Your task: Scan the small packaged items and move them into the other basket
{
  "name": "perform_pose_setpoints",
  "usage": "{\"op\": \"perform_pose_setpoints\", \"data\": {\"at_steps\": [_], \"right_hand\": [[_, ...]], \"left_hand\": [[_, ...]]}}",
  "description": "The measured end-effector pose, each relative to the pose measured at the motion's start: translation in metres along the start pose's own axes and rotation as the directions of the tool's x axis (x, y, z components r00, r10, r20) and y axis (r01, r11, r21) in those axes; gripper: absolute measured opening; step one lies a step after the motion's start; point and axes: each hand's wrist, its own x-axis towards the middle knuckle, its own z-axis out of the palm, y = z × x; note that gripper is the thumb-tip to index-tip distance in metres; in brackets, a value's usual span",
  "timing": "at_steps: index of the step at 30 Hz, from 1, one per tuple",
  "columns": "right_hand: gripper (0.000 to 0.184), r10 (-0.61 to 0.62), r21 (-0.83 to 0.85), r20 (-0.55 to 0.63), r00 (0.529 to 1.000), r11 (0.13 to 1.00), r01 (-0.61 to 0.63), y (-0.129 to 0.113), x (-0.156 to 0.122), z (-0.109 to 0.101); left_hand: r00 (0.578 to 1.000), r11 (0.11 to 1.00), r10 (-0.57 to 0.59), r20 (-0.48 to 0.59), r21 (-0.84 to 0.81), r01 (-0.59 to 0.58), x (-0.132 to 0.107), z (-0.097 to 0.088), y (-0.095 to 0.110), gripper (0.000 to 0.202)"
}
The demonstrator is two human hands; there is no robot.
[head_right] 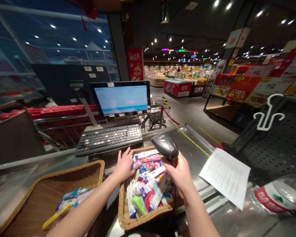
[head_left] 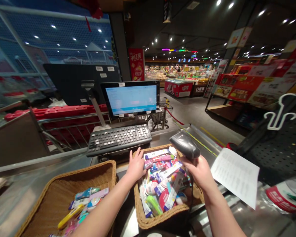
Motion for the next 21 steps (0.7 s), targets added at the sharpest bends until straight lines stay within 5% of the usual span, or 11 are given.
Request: {"op": "perform_pose_setpoints", "data": {"at_steps": [7,13,21], "right_hand": [[0.039,0.005,0.066,0.06,0.998,0.998,-0.009,0.005,0.008,0.002],[0.035,0.043,0.042,0.002,0.999,0.998,-0.043,0.003,0.009,0.002],[0.032,-0.015,-0.052,-0.026,1.0,0.999,0.014,-0.004,0.008,0.0]], "left_hand": [[0.999,0.997,-0.036,-0.019,-0.067,0.035,0.0,0.007,-0.004,0.022],[0.996,0.994,-0.085,-0.03,-0.071,0.082,0.0,0.002,0.001,0.015],[0.945,1.0,0.014,-0.326,-0.017,-0.02,-0.014,-0.048,0.001,0.025]]}}
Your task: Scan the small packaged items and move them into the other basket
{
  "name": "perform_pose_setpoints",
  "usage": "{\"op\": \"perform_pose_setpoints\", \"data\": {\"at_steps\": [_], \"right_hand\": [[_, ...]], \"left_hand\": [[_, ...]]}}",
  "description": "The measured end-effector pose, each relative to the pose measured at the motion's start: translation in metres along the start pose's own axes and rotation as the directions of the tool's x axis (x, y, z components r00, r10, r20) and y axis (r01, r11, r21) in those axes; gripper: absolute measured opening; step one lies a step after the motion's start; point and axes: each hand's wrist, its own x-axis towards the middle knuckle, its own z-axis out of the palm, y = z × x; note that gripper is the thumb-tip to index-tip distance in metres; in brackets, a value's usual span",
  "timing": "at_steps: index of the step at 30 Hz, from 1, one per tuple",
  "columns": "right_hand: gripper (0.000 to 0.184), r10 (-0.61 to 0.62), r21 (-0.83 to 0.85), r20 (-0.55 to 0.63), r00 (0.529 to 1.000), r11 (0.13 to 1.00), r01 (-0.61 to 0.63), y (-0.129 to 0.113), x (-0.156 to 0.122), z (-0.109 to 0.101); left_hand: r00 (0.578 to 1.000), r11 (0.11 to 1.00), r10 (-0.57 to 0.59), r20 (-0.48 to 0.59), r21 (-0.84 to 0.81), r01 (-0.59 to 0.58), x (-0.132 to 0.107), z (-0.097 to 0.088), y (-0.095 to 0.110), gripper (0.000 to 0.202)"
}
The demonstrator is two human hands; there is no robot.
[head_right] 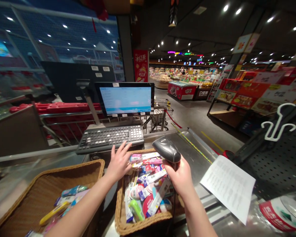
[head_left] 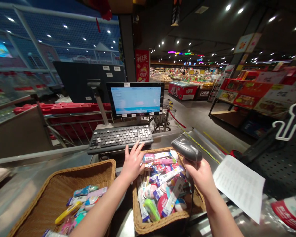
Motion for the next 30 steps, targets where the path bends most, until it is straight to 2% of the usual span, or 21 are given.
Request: {"op": "perform_pose_setpoints", "data": {"at_steps": [6,11,17,21,25,30], "right_hand": [[0.032,-0.044,-0.018,0.027,0.999,0.999,0.045,-0.006,-0.002,0.01],[0.026,-0.118,-0.036,0.052,0.992,0.992,0.12,-0.015,-0.003,0.021],[0.023,-0.222,-0.073,0.12,0.968,0.97,0.231,-0.033,-0.011,0.034],[0.019,-0.254,-0.08,0.153,0.955,0.96,0.268,-0.05,-0.015,0.048],[0.02,-0.336,-0.06,0.206,0.919,0.933,0.355,-0.072,-0.012,0.071],[0.026,-0.375,-0.059,0.291,0.88,0.911,0.408,-0.096,-0.002,0.108]], "left_hand": [[0.983,0.998,-0.034,-0.182,0.045,0.043,0.002,-0.047,-0.007,0.028],[0.954,0.993,-0.039,-0.299,0.098,0.071,0.007,-0.072,-0.015,0.027],[0.926,0.995,0.0,-0.377,0.094,0.038,0.002,-0.086,-0.037,0.024],[0.901,0.997,-0.017,-0.434,0.056,0.045,-0.005,-0.094,-0.055,0.024],[0.882,0.993,-0.074,-0.465,0.044,0.107,-0.01,-0.104,-0.075,0.024],[0.862,0.983,-0.132,-0.489,0.045,0.176,-0.018,-0.115,-0.101,0.024]]}}
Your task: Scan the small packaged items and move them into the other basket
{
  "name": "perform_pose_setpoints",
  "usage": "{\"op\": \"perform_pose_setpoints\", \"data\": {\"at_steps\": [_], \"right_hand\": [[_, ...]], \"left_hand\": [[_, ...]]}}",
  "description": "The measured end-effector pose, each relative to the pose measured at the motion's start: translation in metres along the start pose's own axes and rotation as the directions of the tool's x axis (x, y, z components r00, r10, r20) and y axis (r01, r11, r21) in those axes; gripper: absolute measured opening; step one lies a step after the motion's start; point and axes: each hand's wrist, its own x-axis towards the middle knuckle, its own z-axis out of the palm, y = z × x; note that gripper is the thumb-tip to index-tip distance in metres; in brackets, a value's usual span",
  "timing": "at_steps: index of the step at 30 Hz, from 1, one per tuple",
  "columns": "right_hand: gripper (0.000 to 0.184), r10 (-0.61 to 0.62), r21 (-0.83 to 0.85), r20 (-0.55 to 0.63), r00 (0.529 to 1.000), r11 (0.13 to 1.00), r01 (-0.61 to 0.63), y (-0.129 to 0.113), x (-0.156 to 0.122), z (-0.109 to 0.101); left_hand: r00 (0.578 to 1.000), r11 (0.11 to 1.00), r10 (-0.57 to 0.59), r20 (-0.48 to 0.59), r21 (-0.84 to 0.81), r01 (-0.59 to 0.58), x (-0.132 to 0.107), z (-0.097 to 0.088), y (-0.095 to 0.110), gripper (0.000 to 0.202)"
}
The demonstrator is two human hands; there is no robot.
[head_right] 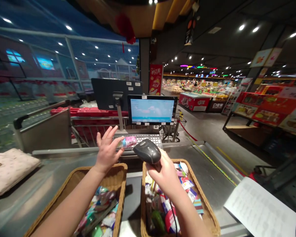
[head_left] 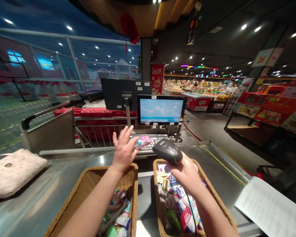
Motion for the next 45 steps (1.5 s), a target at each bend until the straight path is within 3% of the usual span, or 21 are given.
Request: {"op": "perform_pose_setpoints", "data": {"at_steps": [6,15,29,45], "right_hand": [[0.028,-0.042,0.018,0.037,0.998,0.999,0.042,-0.016,0.017,0.03],[0.039,-0.079,0.049,0.102,0.992,0.996,0.075,-0.024,0.004,0.065],[0.038,-0.007,0.034,0.052,0.999,0.999,0.005,-0.044,-0.012,0.083],[0.031,0.056,0.038,0.045,0.997,0.998,-0.057,-0.049,-0.02,0.097]], "left_hand": [[0.999,0.998,-0.038,0.002,0.053,0.038,-0.007,-0.01,-0.027,0.023],[0.998,0.996,-0.067,0.008,0.06,0.066,-0.019,-0.026,-0.057,0.021],[0.998,0.998,-0.062,0.034,0.028,0.061,-0.035,-0.048,-0.08,0.022],[0.997,0.998,-0.054,0.054,-0.014,0.055,-0.064,-0.056,-0.095,0.022]]}}
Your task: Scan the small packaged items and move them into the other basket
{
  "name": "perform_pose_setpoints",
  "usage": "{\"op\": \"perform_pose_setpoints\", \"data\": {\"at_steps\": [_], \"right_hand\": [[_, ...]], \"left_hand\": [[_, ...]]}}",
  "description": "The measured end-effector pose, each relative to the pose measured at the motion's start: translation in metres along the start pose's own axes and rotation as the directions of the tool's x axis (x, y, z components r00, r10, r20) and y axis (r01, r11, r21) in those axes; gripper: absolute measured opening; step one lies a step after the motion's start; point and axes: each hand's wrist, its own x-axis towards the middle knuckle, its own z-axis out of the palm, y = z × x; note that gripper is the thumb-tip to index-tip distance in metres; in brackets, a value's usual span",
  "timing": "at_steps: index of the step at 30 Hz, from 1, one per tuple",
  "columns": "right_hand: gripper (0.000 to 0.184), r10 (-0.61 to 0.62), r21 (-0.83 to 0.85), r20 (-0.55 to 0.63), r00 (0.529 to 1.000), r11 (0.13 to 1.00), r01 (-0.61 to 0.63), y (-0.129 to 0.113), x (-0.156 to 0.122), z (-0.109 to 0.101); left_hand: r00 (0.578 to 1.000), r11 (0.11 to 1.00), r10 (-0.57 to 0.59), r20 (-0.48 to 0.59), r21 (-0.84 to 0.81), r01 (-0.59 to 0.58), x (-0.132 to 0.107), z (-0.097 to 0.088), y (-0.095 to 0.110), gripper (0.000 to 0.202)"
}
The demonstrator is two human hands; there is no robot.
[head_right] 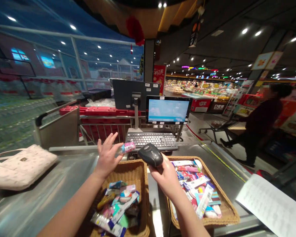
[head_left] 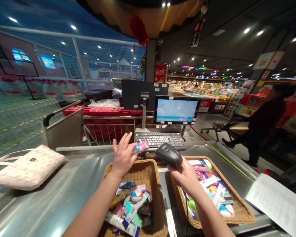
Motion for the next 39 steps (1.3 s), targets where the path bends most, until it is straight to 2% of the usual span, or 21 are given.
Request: {"op": "perform_pose_setpoints", "data": {"at_steps": [7,17,23,34,39], "right_hand": [[0.028,0.018,-0.017,0.008,1.0,1.0,-0.018,-0.006,-0.005,0.008],[0.028,-0.014,-0.048,0.043,0.999,0.999,0.016,-0.012,-0.009,0.021],[0.037,-0.012,-0.059,0.077,0.997,0.998,0.016,-0.01,-0.014,0.032],[0.043,0.021,-0.047,0.11,0.994,0.999,-0.016,-0.008,-0.018,0.053],[0.049,0.036,-0.051,0.116,0.993,0.998,-0.031,-0.008,-0.021,0.059]], "left_hand": [[0.999,1.0,-0.008,0.034,-0.005,0.008,-0.018,-0.003,-0.008,0.024],[0.996,1.0,-0.017,0.085,0.002,0.017,-0.041,-0.013,-0.02,0.025],[0.982,1.0,-0.004,0.188,0.006,0.003,-0.066,-0.017,-0.028,0.026],[0.898,0.996,0.088,0.432,-0.064,-0.066,-0.115,-0.008,-0.045,0.022],[0.828,0.991,0.131,0.545,-0.105,-0.088,-0.131,0.001,-0.049,0.019]]}}
